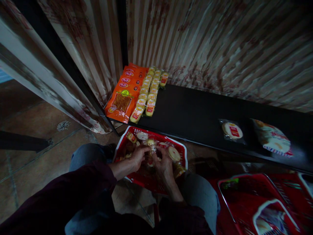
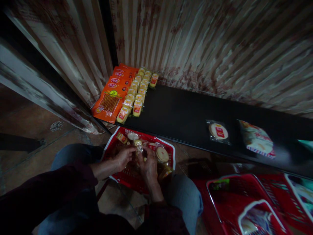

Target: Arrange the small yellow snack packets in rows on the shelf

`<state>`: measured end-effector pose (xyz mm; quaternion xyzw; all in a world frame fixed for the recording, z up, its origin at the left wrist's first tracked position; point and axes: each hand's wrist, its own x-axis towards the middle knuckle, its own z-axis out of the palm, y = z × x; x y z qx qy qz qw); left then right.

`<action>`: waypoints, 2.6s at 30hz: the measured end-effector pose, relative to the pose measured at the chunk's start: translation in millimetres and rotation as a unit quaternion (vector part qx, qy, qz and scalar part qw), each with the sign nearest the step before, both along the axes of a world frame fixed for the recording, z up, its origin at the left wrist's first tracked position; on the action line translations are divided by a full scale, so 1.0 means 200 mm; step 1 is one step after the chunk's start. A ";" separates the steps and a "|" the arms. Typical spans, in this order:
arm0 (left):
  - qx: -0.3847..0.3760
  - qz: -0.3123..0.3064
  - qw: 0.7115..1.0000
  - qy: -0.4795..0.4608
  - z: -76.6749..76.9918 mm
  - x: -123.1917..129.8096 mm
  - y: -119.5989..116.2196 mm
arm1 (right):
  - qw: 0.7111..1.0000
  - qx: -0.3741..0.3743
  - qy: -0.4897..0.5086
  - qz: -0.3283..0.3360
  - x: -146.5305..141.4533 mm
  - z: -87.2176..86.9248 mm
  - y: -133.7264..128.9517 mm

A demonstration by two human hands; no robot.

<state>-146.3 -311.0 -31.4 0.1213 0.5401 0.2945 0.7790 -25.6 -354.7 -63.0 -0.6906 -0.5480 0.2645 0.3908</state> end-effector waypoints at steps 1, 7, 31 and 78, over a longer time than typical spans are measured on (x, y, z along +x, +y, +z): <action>0.008 -0.003 1.000 0.005 -0.01 0.00 0.00 | 1.000 -0.003 0.011 -0.002 0.00 0.00 0.00; 0.053 0.009 0.998 0.039 -0.06 0.00 -0.04 | 1.000 -0.001 0.018 -0.009 0.01 0.00 0.00; 0.465 -0.105 0.821 0.316 -0.07 -0.01 -0.08 | 0.989 -0.019 0.148 0.002 0.00 0.02 0.01; 0.664 -0.060 0.628 0.401 0.10 -0.07 0.13 | 0.991 0.062 0.116 -0.031 -0.07 0.28 0.40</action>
